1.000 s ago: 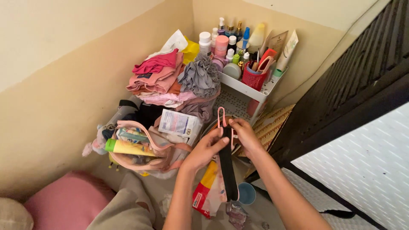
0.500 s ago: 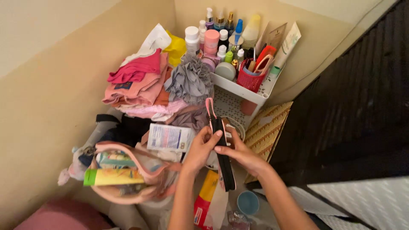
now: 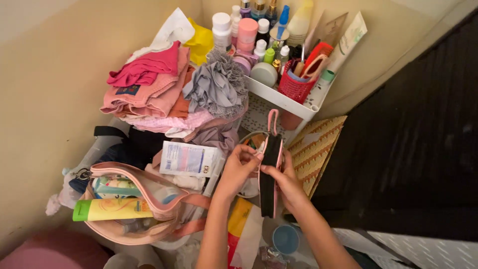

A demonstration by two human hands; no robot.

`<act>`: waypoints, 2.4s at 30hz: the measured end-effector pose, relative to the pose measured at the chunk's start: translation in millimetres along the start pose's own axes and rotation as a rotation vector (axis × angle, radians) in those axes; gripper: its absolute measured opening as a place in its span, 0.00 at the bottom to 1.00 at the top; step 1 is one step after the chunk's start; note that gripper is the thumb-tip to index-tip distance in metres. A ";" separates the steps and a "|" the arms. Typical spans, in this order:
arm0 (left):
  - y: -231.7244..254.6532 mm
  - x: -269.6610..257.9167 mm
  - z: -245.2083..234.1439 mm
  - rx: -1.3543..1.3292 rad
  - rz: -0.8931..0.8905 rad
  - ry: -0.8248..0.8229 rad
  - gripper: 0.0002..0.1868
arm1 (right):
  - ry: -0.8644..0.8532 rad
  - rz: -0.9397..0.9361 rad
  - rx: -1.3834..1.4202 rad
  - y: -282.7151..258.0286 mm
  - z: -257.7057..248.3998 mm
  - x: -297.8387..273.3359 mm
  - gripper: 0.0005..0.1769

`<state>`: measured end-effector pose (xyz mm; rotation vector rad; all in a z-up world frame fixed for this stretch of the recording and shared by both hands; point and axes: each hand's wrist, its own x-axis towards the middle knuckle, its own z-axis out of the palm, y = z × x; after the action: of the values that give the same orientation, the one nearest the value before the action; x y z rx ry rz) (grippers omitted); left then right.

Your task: Organize various skincare and cosmetic products on a small white tiered shelf and in nearby containers.

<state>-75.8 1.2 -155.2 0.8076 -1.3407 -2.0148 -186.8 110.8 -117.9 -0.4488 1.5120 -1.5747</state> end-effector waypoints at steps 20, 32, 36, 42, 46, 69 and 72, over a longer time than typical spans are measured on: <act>-121.1 -17.2 -58.9 0.512 0.061 0.135 0.28 | 0.386 -0.471 -0.588 71.7 -28.5 -19.5 0.52; -167.1 -36.0 -58.9 0.834 0.045 0.359 0.33 | 0.457 -0.526 -0.973 124.6 -40.8 -8.7 0.47; -179.1 -30.9 -74.2 0.852 0.146 0.294 0.28 | 0.454 -0.531 -0.812 71.7 -10.9 -9.8 0.42; -192.5 -31.3 -95.5 0.512 0.141 0.236 0.25 | 0.357 -0.293 -0.490 89.8 3.0 43.4 0.41; -207.7 -19.4 -107.7 0.260 0.153 0.207 0.25 | 0.322 -0.416 -0.914 166.5 -40.0 88.1 0.47; -121.5 -38.3 -22.0 0.714 0.153 0.659 0.33 | 0.323 -0.094 -0.407 225.4 -48.7 75.6 0.39; -109.7 -37.9 -12.0 0.754 0.065 0.701 0.32 | 0.269 0.035 -0.204 213.9 -47.8 70.4 0.38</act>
<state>-57.0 58.0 -255.4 1.5801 -1.6210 -0.9534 -189.4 113.0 -348.1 -0.3298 1.8864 -1.5052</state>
